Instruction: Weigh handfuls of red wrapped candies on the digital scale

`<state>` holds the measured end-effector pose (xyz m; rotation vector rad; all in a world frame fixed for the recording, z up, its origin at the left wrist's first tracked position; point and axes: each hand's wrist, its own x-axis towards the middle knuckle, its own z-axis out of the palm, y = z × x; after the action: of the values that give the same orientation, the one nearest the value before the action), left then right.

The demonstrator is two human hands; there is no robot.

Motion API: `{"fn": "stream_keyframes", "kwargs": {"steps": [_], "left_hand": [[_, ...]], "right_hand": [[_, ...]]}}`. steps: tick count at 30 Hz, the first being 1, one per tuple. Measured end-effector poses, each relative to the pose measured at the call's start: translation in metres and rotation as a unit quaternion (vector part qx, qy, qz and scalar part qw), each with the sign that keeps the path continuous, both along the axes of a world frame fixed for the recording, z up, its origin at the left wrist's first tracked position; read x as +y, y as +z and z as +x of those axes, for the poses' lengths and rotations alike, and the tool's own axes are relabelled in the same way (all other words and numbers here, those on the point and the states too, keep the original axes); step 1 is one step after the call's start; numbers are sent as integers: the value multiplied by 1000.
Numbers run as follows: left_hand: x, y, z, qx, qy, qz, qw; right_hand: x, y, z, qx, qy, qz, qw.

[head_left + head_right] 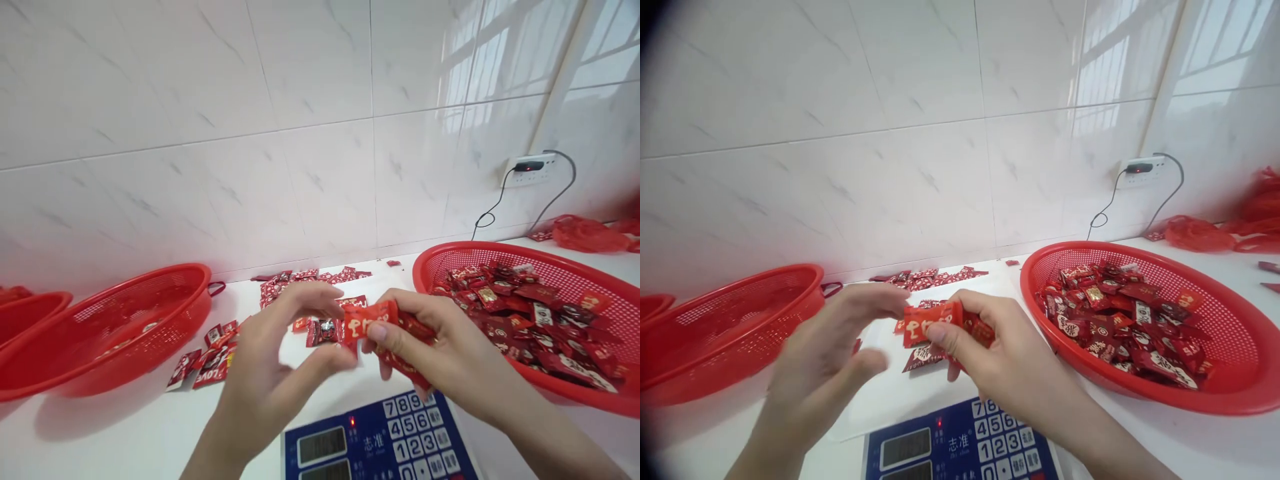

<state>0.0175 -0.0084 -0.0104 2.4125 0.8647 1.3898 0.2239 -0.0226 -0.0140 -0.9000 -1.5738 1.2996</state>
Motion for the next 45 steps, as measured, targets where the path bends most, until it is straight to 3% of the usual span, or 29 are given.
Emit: {"fn": "stream_keyframes", "kwargs": {"steps": [3, 8, 20, 24, 28, 32, 35, 41, 45], "left_hand": [[14, -6, 8, 28, 6, -219, 975], [28, -15, 6, 11, -47, -297, 954], [20, -4, -3, 11, -70, -331, 941], [18, -3, -1, 27, -30, -318, 947], [16, -4, 6, 55, 23, -246, 967], [25, -8, 2, 87, 132, -162, 974], [38, -12, -10, 131, 187, -177, 957], [54, -27, -14, 144, 150, -242, 948], [51, -27, -7, 124, 152, -222, 955]], "right_hand": [[16, -11, -3, -43, -8, -7, 999], [31, -17, -2, -28, 57, -51, 997], [23, -7, 1, -17, 90, -88, 992], [21, -11, -1, -68, 33, -46, 996], [23, -19, -5, -114, -9, 5, 993], [30, -18, -3, -108, -17, -44, 993], [35, -13, 3, -104, -29, -87, 990], [43, -20, 10, -38, -60, -46, 996], [47, -27, 13, 22, -70, 16, 997]]}}
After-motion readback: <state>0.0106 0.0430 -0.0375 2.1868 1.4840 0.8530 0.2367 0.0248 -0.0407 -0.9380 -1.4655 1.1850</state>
